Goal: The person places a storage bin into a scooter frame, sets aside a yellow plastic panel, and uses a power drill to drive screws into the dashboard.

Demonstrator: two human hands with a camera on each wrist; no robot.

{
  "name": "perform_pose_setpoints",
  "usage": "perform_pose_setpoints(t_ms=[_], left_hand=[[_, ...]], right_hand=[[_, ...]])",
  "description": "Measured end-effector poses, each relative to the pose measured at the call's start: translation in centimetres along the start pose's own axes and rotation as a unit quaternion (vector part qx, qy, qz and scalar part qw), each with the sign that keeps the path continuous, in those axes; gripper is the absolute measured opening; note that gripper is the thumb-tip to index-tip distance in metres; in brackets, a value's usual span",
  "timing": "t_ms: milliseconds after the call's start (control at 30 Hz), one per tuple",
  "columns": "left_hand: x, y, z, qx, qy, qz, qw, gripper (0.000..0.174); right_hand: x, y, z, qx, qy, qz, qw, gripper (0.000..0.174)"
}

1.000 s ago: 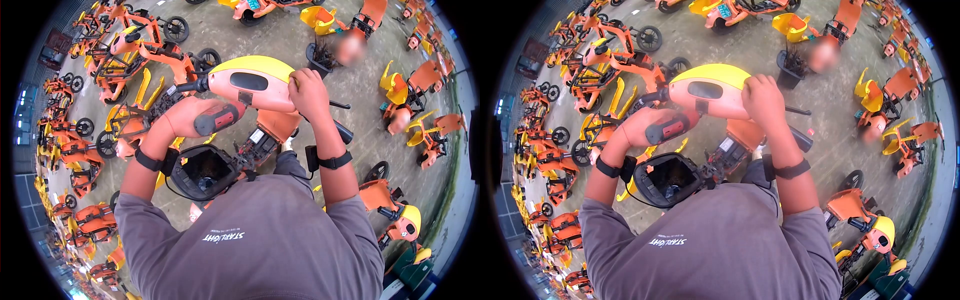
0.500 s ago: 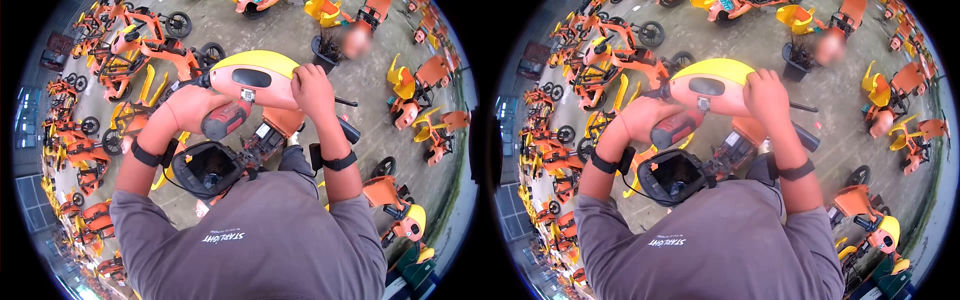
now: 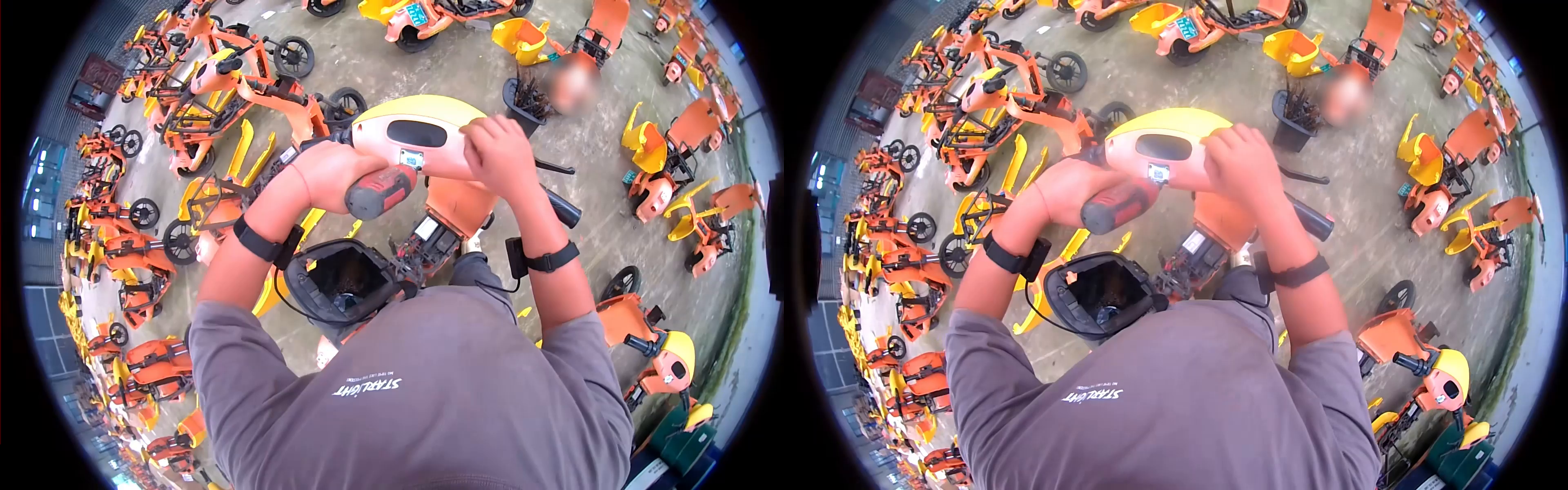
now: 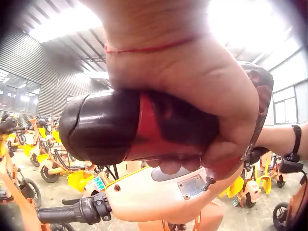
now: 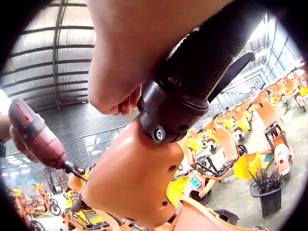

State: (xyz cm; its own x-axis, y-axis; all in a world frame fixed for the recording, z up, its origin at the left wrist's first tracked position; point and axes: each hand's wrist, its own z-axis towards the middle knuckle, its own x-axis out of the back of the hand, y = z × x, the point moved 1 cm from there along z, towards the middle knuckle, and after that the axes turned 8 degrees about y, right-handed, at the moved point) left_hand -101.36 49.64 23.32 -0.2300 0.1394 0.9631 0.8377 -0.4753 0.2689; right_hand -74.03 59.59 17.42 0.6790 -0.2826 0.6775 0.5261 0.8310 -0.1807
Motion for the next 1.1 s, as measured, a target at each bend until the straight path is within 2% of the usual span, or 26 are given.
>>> perform_pose_setpoints(t_ms=[33, 133, 267, 467, 700, 767, 867, 1100], left_hand=[[-0.2, 0.0, -0.1, -0.002, -0.002, 0.002, 1.0, 0.042], [-0.9, -0.4, -0.5, -0.003, 0.016, -0.009, 1.0, 0.04], [-0.9, -0.1, -1.3, 0.008, 0.049, -0.06, 0.997, 0.037], [-0.6, 0.3, -1.4, 0.021, 0.029, -0.033, 0.999, 0.035], [-1.5, -0.1, -2.2, 0.016, 0.034, -0.045, 0.998, 0.039], [-2.5, -0.7, -2.6, -0.011, 0.063, -0.061, 0.996, 0.043], [-2.4, -0.1, -3.3, 0.013, 0.063, -0.022, 0.998, 0.047], [-2.9, -0.1, -3.6, 0.036, 0.08, -0.041, 0.995, 0.052]], right_hand=[[0.0, -0.5, 0.0, 0.007, 0.002, -0.004, 1.0, 0.014], [-1.3, -3.1, -0.6, 0.016, -0.075, 0.079, 0.994, 0.028], [-4.6, -4.4, -2.0, 0.047, -0.067, 0.028, 0.996, 0.032], [-5.9, -5.4, -2.1, 0.039, -0.05, -0.023, 0.998, 0.02], [-6.2, -5.2, -2.3, 0.047, -0.03, -0.024, 0.998, 0.018], [-6.4, -5.1, -2.4, 0.053, -0.022, -0.031, 0.998, 0.018], [-6.1, -5.2, -2.3, 0.059, -0.008, -0.034, 0.998, 0.018], [-6.3, -5.0, -2.4, 0.071, -0.001, -0.038, 0.997, 0.014]])
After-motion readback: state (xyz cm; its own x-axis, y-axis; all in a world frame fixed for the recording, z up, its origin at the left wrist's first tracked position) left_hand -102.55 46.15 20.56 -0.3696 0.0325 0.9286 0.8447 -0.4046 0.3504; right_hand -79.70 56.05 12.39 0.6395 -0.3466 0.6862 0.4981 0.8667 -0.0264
